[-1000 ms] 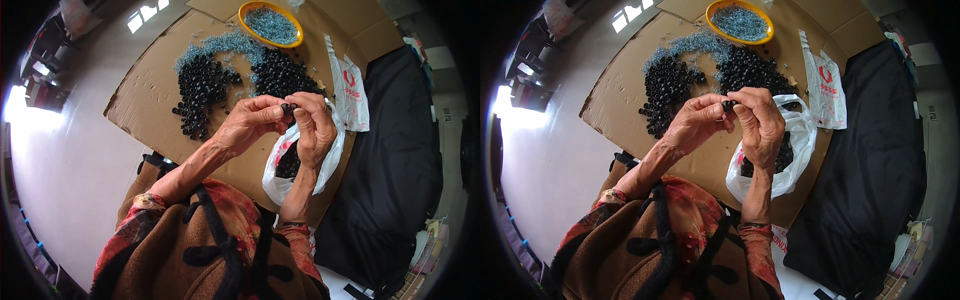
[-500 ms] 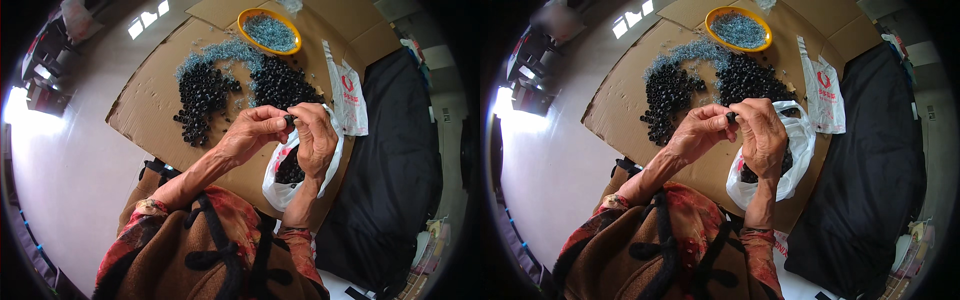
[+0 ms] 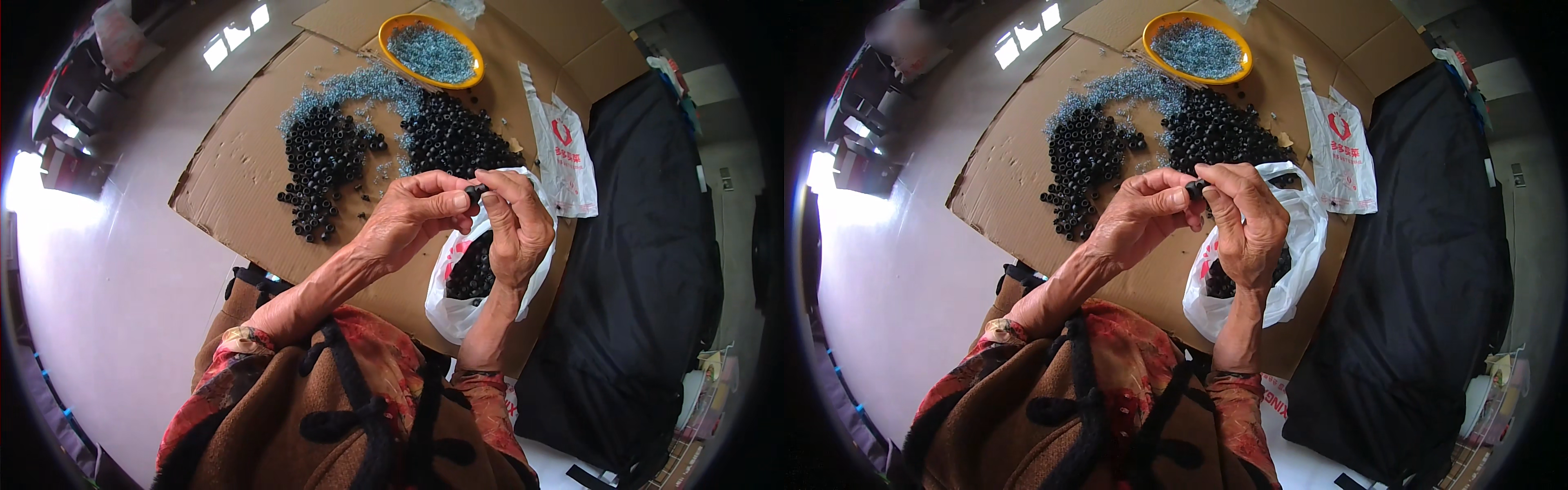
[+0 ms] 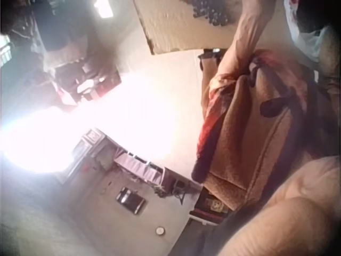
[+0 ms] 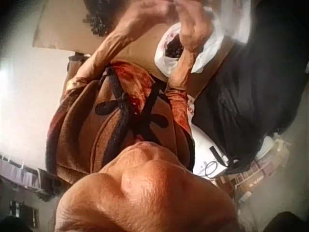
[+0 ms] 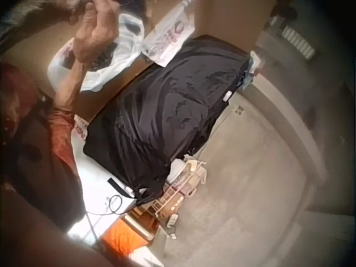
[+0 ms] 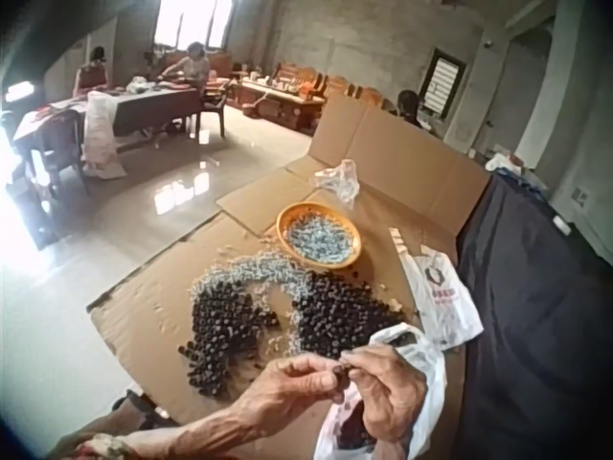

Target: The person assembles small black plastic components by hand and places them into a plastic bag.

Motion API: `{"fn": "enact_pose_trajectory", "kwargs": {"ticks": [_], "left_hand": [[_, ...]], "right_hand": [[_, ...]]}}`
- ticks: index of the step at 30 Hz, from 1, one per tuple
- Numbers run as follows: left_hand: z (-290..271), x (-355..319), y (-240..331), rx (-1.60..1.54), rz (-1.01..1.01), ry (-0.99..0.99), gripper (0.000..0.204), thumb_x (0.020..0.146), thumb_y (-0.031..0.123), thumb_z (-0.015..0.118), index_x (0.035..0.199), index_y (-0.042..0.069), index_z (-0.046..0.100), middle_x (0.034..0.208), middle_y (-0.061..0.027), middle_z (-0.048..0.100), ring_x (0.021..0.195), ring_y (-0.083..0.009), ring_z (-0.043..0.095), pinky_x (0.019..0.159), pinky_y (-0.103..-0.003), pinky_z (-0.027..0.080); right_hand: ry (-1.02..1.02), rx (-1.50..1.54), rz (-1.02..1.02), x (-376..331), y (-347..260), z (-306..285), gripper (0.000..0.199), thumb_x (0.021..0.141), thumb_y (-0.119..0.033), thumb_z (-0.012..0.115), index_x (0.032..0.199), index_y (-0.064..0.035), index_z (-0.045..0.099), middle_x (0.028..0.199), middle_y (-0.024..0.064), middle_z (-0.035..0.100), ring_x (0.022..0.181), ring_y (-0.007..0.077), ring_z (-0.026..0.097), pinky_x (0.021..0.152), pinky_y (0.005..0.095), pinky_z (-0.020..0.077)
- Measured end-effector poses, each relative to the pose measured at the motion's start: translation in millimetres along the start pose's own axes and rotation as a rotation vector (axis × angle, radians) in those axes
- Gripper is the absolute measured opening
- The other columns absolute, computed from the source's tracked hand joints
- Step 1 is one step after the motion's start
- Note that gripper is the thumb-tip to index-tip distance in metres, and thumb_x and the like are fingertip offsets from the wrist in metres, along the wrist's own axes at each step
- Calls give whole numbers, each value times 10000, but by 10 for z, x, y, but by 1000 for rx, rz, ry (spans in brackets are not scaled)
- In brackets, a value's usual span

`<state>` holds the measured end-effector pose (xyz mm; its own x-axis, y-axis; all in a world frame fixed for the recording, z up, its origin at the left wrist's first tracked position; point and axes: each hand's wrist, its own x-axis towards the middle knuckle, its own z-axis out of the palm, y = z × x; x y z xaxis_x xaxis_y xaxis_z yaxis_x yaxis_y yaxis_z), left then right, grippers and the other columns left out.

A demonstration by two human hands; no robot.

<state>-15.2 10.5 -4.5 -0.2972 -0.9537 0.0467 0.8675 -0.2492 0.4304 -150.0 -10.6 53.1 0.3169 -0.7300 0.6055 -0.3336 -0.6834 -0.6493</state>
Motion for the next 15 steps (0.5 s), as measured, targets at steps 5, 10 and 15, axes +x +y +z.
{"fn": "enact_pose_trajectory", "kwargs": {"ticks": [5,10,15], "left_hand": [[47,20,-5,-45,-13,18,187,799,89,648,943,-18,592,830,-97,616,718,-172,584,684,-300,487],[67,13,-5,-25,-14,17,193,798,91,649,947,-18,591,840,-106,619,722,-179,586,690,-306,486],[88,8,-17,-2,-1,5,192,801,91,646,950,-17,589,851,-109,621,726,-179,588,700,-310,484]], "right_hand": [[17,-20,-1,-2,28,-17,125,810,-49,595,918,-7,645,845,82,620,787,163,574,713,252,439],[-2,154,117,-12,75,-63,132,789,-42,619,915,-11,645,846,78,614,785,153,569,701,245,437],[32,239,125,-39,92,-78,161,763,-40,650,922,-17,645,840,81,615,772,153,567,672,243,439]]}}
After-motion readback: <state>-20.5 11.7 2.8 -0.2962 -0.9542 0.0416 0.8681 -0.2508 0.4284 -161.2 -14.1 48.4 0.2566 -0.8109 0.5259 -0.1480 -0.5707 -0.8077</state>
